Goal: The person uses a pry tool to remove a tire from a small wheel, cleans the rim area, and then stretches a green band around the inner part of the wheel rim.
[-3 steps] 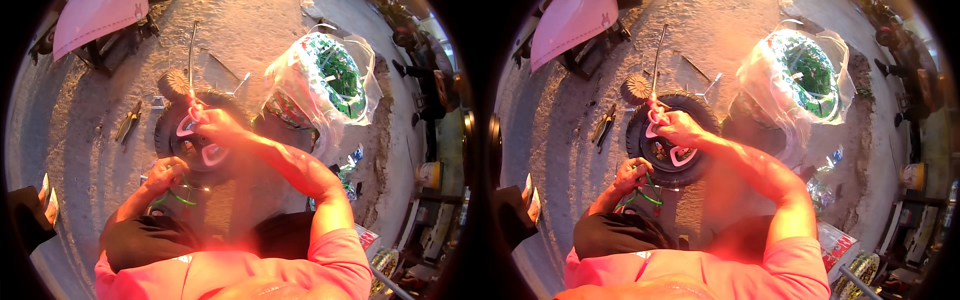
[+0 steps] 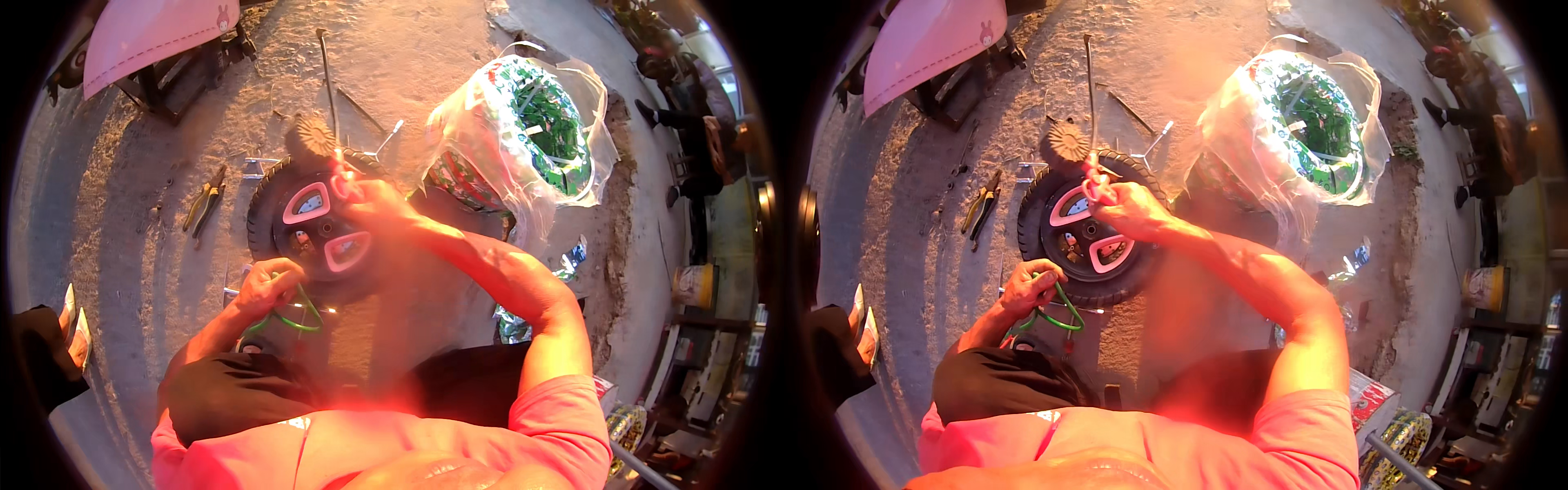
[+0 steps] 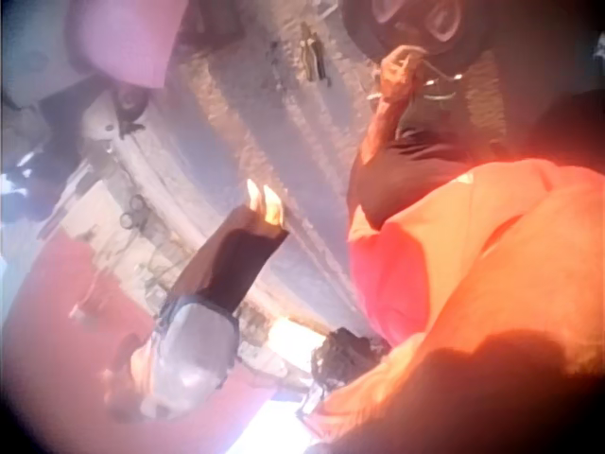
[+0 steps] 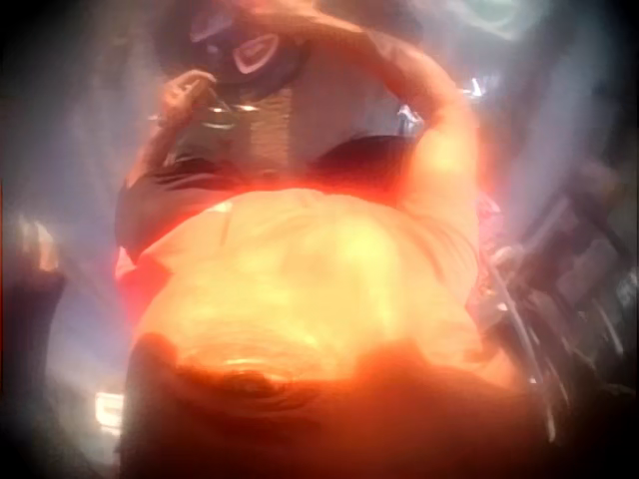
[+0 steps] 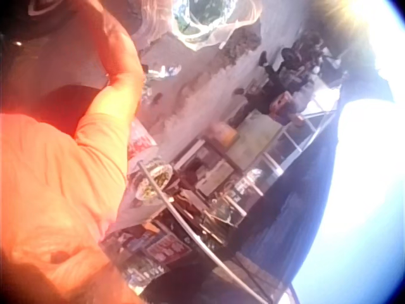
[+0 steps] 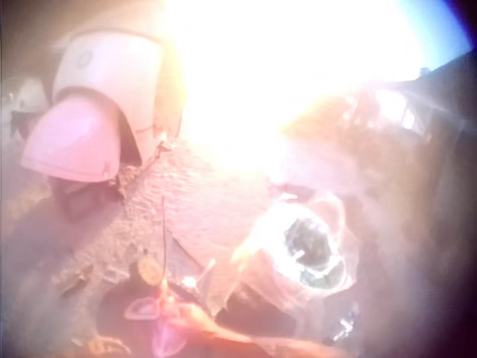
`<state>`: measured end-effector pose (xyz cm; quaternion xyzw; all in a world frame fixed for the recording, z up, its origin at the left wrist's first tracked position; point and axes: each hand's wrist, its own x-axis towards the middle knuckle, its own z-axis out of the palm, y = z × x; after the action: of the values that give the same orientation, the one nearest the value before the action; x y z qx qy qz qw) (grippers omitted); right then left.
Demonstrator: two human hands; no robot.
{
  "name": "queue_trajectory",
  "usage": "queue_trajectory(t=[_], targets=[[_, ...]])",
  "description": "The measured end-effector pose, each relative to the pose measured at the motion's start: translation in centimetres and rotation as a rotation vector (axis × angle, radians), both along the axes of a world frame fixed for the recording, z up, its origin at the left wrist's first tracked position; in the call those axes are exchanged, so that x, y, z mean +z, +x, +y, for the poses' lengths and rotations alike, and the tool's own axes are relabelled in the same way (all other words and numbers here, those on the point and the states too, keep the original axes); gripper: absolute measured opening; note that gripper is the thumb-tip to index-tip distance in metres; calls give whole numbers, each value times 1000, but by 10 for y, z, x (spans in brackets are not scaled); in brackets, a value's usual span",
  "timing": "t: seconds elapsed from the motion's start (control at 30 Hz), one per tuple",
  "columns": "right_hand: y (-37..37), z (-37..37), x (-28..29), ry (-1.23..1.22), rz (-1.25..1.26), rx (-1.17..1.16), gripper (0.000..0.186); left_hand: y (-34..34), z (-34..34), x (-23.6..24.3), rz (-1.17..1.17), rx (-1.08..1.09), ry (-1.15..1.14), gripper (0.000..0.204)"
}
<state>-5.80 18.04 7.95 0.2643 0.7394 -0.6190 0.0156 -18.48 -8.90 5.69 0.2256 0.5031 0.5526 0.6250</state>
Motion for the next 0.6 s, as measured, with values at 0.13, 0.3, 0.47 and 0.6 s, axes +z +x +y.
queue_trajectory(t=[0.13, 0.3, 0.47, 0.6], targets=[[74, 26, 25, 197, -254, -35, 33, 1, 3, -3, 27, 40, -3, 22], [171, 28, -56, 298, -233, -105, 24, -2, 17, 1, -25, 105, -18, 17], [178, 18, -64, 165, -464, -218, 27, -5, 17, 2, -41, 122, -18, 21], [197, 47, -72, 217, -621, 25, 30, -3, 22, 5, -10, 52, 18, 25]])
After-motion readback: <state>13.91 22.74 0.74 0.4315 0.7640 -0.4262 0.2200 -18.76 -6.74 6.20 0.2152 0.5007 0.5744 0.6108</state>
